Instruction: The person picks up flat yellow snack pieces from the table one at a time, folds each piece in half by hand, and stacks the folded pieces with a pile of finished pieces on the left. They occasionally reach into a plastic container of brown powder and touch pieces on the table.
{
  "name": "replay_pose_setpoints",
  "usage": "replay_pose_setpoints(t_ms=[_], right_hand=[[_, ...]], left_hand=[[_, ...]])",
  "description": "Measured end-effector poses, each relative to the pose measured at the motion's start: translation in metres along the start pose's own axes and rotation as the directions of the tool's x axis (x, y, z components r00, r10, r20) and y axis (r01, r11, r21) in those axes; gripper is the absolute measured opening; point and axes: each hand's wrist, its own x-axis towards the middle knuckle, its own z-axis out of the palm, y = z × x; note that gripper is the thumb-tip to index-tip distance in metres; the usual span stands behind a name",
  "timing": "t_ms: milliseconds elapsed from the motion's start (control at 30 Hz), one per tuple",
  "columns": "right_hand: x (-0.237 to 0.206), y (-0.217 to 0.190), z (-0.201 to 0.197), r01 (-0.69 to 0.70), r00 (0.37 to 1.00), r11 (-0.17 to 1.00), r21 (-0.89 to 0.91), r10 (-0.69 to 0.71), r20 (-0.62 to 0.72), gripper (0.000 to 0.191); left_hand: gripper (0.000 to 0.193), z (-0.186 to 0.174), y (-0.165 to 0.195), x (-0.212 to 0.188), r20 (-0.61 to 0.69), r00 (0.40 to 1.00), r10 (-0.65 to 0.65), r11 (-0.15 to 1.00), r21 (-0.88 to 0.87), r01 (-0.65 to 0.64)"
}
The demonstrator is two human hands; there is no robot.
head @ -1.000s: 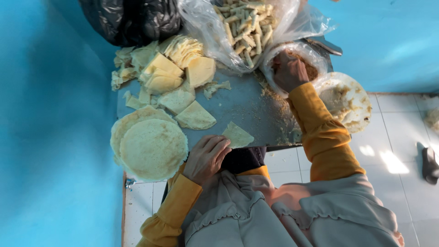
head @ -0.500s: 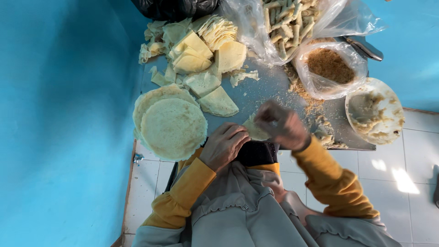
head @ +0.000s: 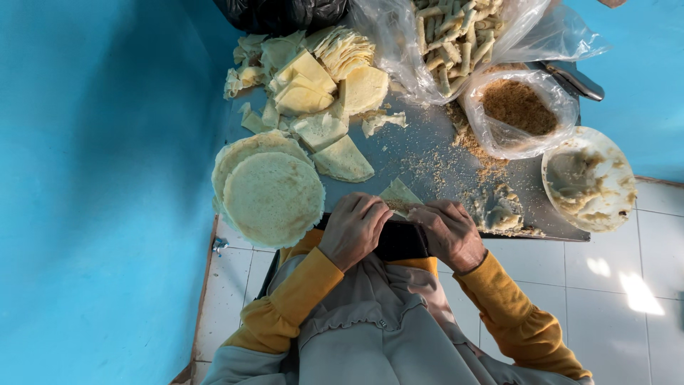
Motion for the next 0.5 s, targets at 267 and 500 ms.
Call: replay_pose_setpoints(t_ms=[267,500], right_hand=[[0.002,-0.007,0.008,-0.038,0.999,0.999,-0.025,0.038,-0.015,0.041],[0.005,-0.020,0.008,-0.137,0.990,0.983,-0.122,0.131,-0.060,0.033]], left_hand=[[0.011,0.000,0.007,0.004,-0.042,0.998,-0.045,0.996,0.075,0.048],[0.016,-0.009,0.007,-0.006,0.045,0.992,0.122,0.940,0.317,-0.130]])
